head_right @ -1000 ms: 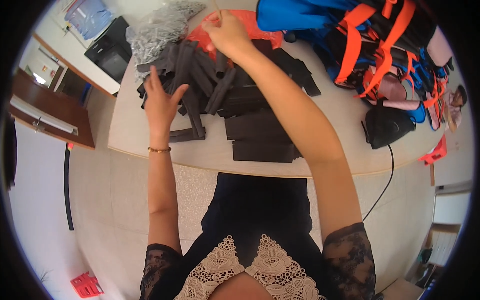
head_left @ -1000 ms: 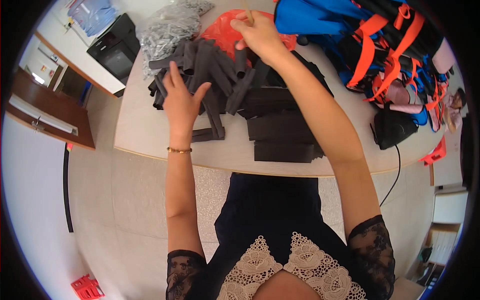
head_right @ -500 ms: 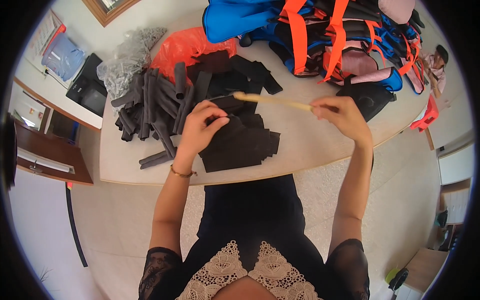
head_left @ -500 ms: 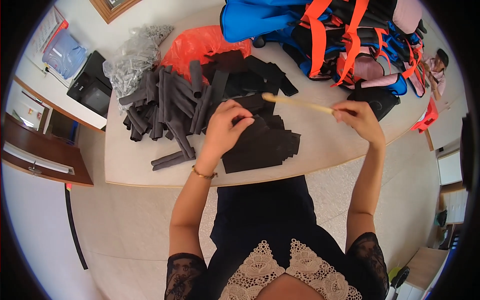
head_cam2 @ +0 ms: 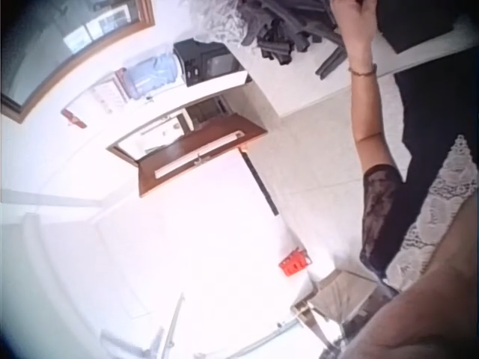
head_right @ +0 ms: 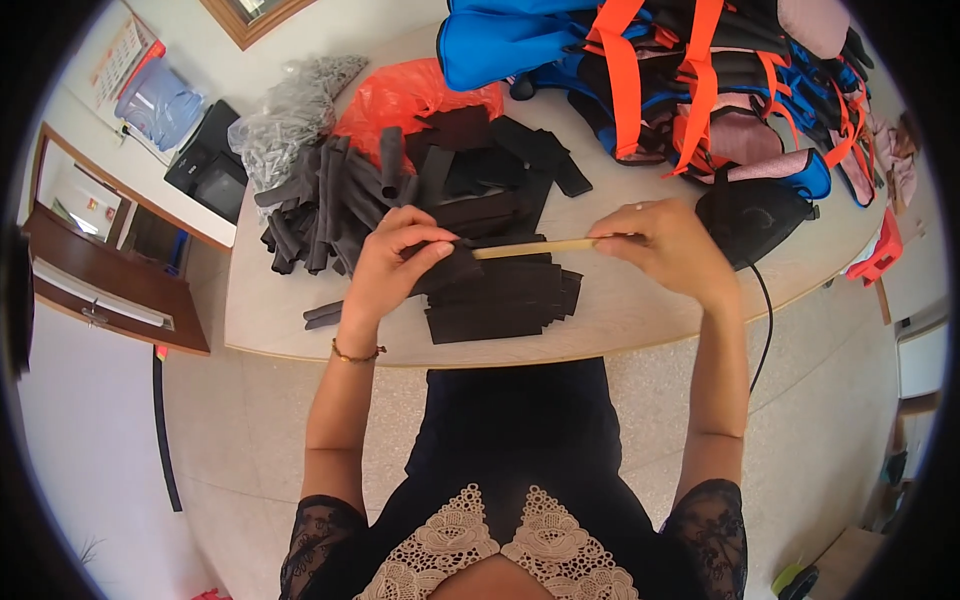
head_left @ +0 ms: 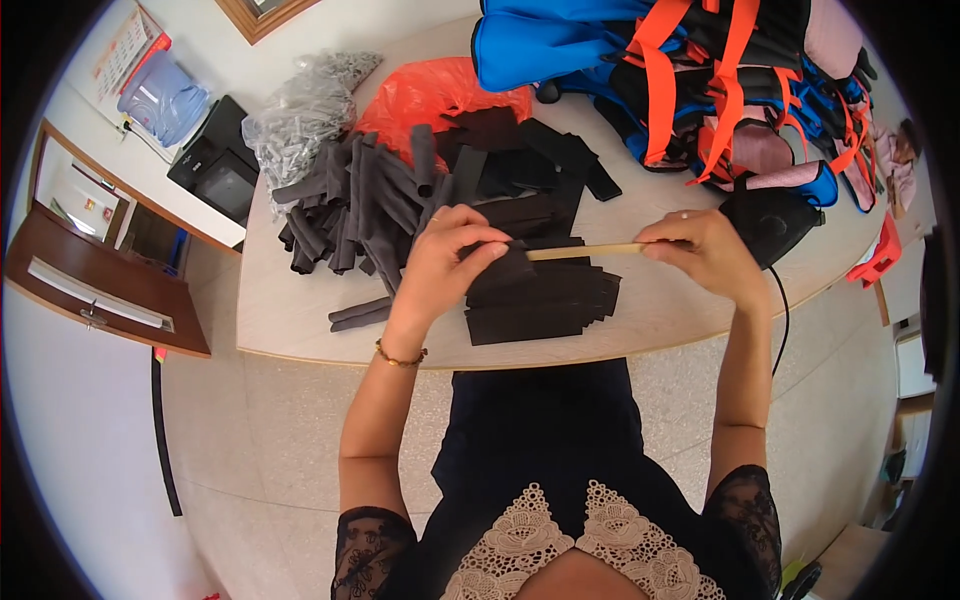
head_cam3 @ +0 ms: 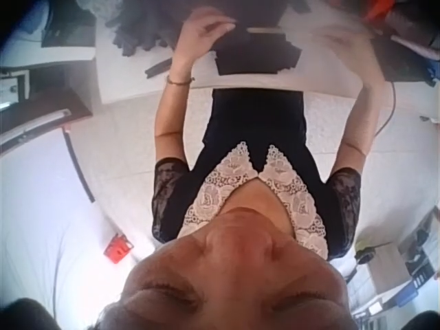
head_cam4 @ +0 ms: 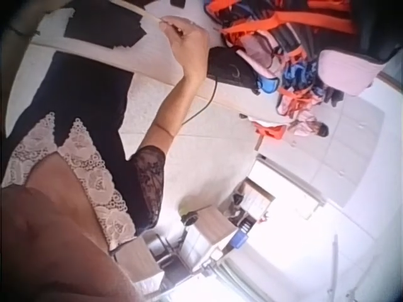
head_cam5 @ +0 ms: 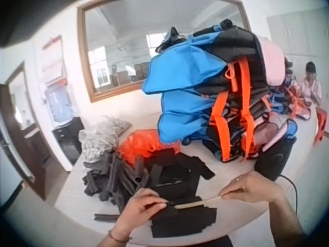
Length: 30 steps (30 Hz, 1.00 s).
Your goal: Inserting wooden sticks into grey foam components as part of an assembly process for sports or safety equipment.
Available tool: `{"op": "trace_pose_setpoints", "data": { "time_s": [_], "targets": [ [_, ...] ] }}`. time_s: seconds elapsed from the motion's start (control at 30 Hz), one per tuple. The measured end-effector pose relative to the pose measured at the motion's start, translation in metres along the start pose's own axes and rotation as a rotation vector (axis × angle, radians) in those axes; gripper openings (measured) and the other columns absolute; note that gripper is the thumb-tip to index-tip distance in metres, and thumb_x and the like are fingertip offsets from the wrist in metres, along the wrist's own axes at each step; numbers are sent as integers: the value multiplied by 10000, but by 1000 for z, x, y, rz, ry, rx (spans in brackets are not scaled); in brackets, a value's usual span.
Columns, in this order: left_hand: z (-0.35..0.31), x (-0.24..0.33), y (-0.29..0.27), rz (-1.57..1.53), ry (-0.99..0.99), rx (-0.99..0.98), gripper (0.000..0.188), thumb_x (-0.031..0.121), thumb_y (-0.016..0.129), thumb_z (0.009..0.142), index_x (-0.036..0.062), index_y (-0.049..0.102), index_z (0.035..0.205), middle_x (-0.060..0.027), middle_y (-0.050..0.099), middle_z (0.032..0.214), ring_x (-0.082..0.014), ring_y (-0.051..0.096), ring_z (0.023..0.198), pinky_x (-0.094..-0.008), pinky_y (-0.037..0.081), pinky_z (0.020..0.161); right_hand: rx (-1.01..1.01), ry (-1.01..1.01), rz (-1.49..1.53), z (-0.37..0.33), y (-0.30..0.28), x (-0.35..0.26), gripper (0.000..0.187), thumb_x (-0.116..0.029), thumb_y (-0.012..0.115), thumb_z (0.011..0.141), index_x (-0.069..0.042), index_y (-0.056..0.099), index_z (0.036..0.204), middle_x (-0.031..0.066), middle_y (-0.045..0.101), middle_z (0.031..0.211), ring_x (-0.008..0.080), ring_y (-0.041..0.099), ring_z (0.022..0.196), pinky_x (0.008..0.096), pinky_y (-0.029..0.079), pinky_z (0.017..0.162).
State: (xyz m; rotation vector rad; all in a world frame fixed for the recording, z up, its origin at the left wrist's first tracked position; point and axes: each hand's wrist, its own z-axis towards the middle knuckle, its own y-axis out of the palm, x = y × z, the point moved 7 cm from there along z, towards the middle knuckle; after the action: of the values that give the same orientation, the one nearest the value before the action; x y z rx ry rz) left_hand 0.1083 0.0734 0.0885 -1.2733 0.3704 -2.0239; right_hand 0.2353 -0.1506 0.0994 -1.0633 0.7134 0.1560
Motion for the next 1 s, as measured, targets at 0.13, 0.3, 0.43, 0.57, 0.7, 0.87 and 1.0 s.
{"op": "trace_pose_setpoints", "data": {
  "time_s": [0.13,0.3,0.43,0.57,0.7,0.87,1.0],
  "targets": [
    [-9,49,24,294,271,45,161,142,751,731,106,715,883,-43,552,900,-248,495,821,-340,411,781,46,-93,70,23,58,-27,242,-48,678,819,-24,658,1059,94,637,756,124,569,633,254,443,568],
    [-78,28,-30,-229,182,1003,423,175,642,880,42,448,1232,-71,498,1065,-197,502,963,-363,450,834,-17,303,543,19,112,-16,290,-10,622,850,-12,617,1140,70,634,807,100,576,672,259,463,591],
    [-58,-27,36,-1335,-185,587,281,243,482,989,25,501,1166,-120,603,1018,-237,592,1021,-384,487,906,174,-33,334,23,127,-61,292,-12,604,845,-12,599,1137,168,645,984,265,643,821,313,498,707],
    [-60,-40,58,-1574,-266,653,291,300,484,989,31,591,1015,-88,649,803,-244,651,902,-394,502,881,387,-62,220,14,149,-82,310,-32,577,875,-19,546,1183,175,632,995,354,635,823,378,517,683],
    [-60,-41,46,-1549,-395,699,295,317,509,977,33,582,1004,-66,612,758,-212,649,766,-351,534,765,421,9,32,-3,160,-81,196,-76,552,911,-1,524,1089,199,617,931,379,632,749,422,513,614],
    [-66,-49,2,-1472,-428,897,283,309,530,972,29,571,958,-15,493,635,-134,500,489,-271,472,508,179,69,-9,-22,178,-84,138,-103,533,931,2,528,1020,205,616,776,381,625,695,436,496,582],
    [-68,-57,-32,-1452,-349,871,290,326,538,967,51,553,878,9,439,559,-62,347,384,-212,272,371,104,82,110,-36,168,-90,147,-123,541,935,-4,542,1020,209,612,755,380,629,705,432,480,583]
  ]
}}
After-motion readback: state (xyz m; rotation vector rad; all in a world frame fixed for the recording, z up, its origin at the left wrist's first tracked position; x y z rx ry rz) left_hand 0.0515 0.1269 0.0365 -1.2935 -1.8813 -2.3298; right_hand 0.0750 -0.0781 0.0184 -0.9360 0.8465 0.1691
